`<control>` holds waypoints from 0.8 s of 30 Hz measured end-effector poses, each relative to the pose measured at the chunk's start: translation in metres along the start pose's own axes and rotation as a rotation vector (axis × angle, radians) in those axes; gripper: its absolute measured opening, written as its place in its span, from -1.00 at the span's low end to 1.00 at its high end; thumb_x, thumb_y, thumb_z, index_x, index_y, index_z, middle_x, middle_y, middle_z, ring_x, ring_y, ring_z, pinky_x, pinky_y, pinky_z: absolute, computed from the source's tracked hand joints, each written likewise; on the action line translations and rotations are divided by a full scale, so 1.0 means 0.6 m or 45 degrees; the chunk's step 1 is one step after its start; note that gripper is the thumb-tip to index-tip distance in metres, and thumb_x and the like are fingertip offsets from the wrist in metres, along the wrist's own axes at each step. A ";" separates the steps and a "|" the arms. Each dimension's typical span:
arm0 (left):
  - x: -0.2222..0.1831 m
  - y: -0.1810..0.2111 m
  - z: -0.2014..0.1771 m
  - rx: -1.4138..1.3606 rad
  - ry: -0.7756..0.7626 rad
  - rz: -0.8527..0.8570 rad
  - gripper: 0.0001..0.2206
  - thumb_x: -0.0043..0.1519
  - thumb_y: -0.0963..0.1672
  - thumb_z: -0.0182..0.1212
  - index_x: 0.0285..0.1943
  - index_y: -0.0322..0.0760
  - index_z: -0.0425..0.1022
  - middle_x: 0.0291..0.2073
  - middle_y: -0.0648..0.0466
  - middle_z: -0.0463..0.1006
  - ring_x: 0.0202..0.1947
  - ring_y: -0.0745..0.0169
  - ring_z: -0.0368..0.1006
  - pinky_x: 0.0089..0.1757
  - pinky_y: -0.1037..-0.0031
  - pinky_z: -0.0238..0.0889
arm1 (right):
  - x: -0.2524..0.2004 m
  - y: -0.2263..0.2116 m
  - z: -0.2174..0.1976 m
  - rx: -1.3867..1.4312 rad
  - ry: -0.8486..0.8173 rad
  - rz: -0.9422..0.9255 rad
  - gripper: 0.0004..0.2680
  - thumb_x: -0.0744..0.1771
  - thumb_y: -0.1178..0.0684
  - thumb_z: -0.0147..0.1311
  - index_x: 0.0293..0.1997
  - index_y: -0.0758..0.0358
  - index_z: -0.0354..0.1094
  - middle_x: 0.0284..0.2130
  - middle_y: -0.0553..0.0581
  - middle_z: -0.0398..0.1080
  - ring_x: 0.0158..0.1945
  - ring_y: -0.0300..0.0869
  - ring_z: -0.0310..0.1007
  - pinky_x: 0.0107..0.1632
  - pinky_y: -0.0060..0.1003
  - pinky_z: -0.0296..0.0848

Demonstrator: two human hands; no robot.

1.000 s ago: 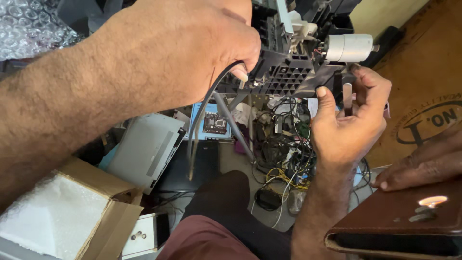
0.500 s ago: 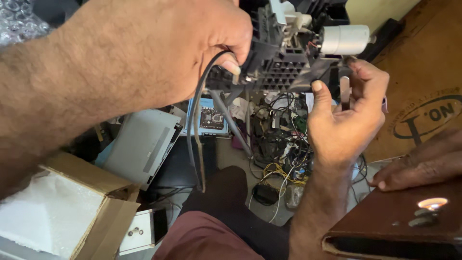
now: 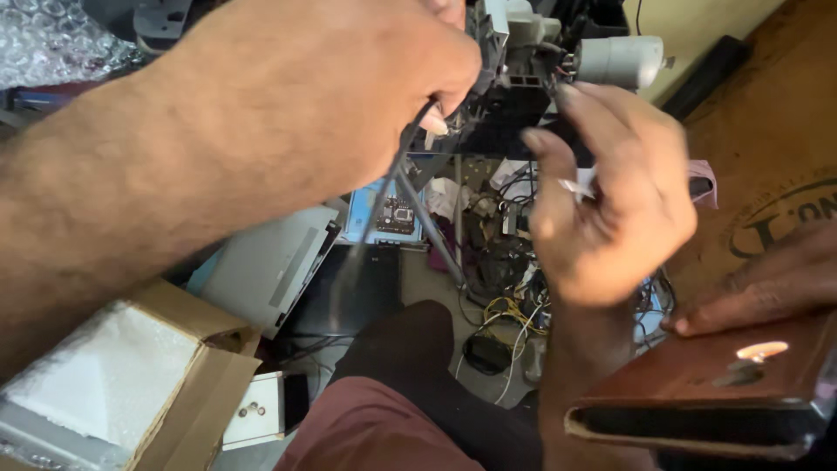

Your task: The person manipulates internal components and wiring inside a disassembled printer, using their hands and a pair of tweezers to route and secure small cables and connectors within the internal chassis.

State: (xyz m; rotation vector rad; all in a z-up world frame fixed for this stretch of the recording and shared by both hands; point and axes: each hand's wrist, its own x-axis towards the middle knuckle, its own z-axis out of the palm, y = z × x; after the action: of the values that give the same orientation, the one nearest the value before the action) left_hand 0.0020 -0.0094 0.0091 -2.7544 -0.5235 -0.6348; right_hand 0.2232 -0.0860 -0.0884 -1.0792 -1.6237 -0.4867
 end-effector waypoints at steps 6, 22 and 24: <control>0.016 0.019 -0.022 0.189 -0.183 -0.084 -0.98 0.13 -0.22 0.31 -0.31 -0.28 0.59 -0.30 -0.12 0.53 -0.33 -0.01 0.53 -0.43 0.28 0.42 | 0.047 0.013 0.019 0.203 -0.110 0.024 -0.86 0.39 0.41 0.23 0.00 0.40 0.44 -0.14 0.24 0.52 -0.11 -0.10 0.57 -0.02 -0.31 0.53; 0.018 -0.017 -0.016 -0.077 -0.365 -0.141 -0.94 0.17 -0.19 0.30 -0.29 -0.15 0.67 -0.40 0.06 0.58 -0.36 0.06 0.54 -0.34 0.24 0.40 | 0.039 -0.004 0.026 0.039 -0.105 0.331 -0.87 0.37 0.34 0.25 -0.02 0.34 0.44 -0.19 0.23 0.56 -0.12 -0.11 0.64 -0.04 -0.28 0.54; 0.021 -0.022 -0.019 -0.128 -0.361 -0.100 -0.92 0.20 -0.20 0.28 -0.28 -0.14 0.67 -0.39 0.08 0.59 -0.34 0.07 0.55 -0.35 0.26 0.39 | 0.043 -0.007 0.026 0.034 -0.106 0.339 -0.88 0.38 0.31 0.29 -0.04 0.33 0.45 -0.18 0.23 0.55 -0.15 -0.11 0.62 -0.07 -0.28 0.53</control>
State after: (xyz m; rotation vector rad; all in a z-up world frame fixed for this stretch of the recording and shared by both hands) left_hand 0.0033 0.0025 0.0271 -2.9505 -0.6794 -0.2939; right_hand 0.2107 -0.0662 -0.0690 -1.2875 -1.5243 -0.2460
